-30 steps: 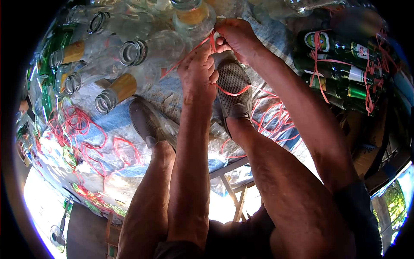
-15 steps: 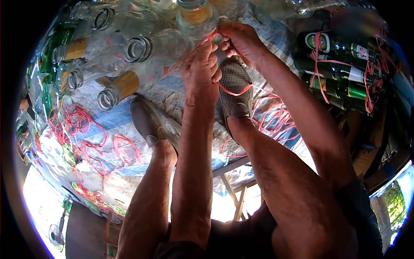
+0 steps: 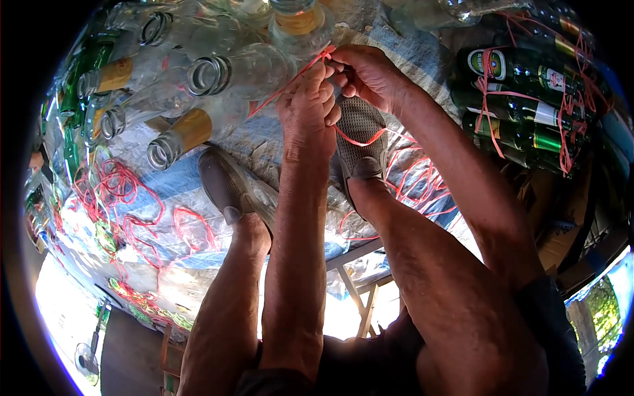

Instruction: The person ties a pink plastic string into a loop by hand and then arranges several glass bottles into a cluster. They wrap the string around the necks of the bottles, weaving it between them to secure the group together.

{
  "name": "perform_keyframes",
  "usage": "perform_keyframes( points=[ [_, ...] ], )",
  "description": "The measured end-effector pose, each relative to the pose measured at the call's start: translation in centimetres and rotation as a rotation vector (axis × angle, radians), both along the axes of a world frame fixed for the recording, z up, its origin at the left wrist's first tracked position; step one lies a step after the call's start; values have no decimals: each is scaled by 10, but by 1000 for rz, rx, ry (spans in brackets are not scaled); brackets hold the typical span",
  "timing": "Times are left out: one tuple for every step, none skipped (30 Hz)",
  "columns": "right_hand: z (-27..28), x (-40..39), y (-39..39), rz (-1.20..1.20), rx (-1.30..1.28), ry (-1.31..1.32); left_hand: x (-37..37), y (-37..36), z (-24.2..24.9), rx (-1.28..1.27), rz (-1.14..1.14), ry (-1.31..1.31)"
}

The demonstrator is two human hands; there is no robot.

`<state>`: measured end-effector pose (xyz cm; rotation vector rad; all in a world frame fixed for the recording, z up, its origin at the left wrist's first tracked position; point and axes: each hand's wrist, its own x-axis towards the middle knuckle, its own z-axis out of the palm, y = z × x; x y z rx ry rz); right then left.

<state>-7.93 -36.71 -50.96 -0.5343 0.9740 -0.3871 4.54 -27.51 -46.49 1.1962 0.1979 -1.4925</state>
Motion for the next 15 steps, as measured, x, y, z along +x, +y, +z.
perform_keyframes(
  points=[
    [-6, -3, 0, -9, 10, -31, 0, 0, 0, 3, -1, -1],
    [-11, -5, 0, -18, 21, -62, 0, 0, 0, 5, -2, -3],
    [-9, -4, 2, -22, -6, -36, 0, -1, 0, 8, -3, -5],
    [-6, -4, 4, -26, -32, -9, 0, -1, 0, 11, 1, -2],
    [-4, -2, 4, -31, -59, 18, 1, -1, 0, 14, 4, 2],
    [-3, 0, 3, -35, -134, 66, 1, -2, 0, 18, 7, 6],
    [-2, 2, 2, -40, -209, 114, 1, -2, 0, 24, 11, 4],
    [0, 5, 1, -45, -284, 161, 1, -4, 0, 29, 15, 2],
    [-1, 6, 0, -45, -311, 179, 2, -5, 2, 33, 19, 0],
    [-2, 8, -2, -46, -337, 197, 1, -6, 3, 32, 26, 4],
    [-2, 9, -4, -46, -363, 215, 0, -7, 4, 30, 33, 7],
    [-3, 10, -4, -36, -357, 225, -1, -8, 6, 28, 41, 11],
    [-4, 11, -5, -25, -352, 235, -3, -8, 7, 31, 57, 11],
    [-6, 11, -5, -14, -347, 245, -4, -8, 8, 34, 74, 10],
    [-7, 11, -6, -13, -349, 238, -4, -8, 8, 37, 89, 10]
  ],
)
